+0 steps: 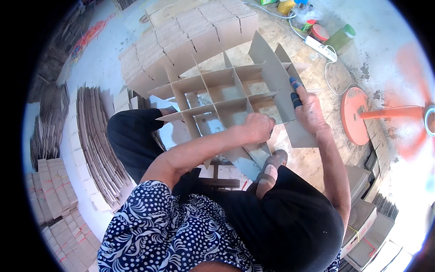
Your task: The person sits on the floor and assembles a wooden frame by inserting thin wooden sticks into pre-cut slots. They repeatedly pick up sticks, align them with the frame, and press them into place, occasionally adjusting the frame's position.
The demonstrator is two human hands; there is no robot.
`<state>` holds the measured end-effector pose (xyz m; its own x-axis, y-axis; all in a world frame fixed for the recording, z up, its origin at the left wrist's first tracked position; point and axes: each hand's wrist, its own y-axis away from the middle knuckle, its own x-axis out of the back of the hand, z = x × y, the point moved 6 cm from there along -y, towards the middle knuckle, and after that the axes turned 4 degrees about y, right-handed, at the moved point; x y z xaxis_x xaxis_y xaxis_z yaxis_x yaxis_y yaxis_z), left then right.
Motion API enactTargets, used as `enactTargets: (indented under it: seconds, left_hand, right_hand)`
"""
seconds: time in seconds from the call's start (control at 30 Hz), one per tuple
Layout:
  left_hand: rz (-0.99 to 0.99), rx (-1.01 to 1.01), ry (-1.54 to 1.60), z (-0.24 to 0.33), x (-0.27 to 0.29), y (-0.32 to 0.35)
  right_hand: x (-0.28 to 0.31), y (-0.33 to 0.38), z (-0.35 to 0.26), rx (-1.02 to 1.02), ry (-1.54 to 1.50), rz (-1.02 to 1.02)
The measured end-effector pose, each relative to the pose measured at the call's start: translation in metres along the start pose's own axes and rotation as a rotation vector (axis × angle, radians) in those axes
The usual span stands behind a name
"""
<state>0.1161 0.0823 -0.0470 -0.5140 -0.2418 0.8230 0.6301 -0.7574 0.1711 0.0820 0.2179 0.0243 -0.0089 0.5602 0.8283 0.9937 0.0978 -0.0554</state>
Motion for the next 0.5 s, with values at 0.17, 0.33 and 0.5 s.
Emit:
enactTargets:
  seconds: [0.17, 0.33, 0.5]
  left_hand:
    - [-0.048, 0.029, 0.000, -0.004, 0.003, 0.001]
    - [0.189, -0.275, 0.243, -0.010, 0.028, 0.031]
    - [-0.065, -0.319, 0.088, -0.026, 0.064, 0.151]
  right_hand:
    - [-0.060, 0.008, 0.013, 0.049, 0.230, -0.109]
    - [-0.050, 0.004, 0.023, 0.015, 0.386, -0.243]
    - [0.024, -0.008, 0.015, -0.029, 0.297, 0.254]
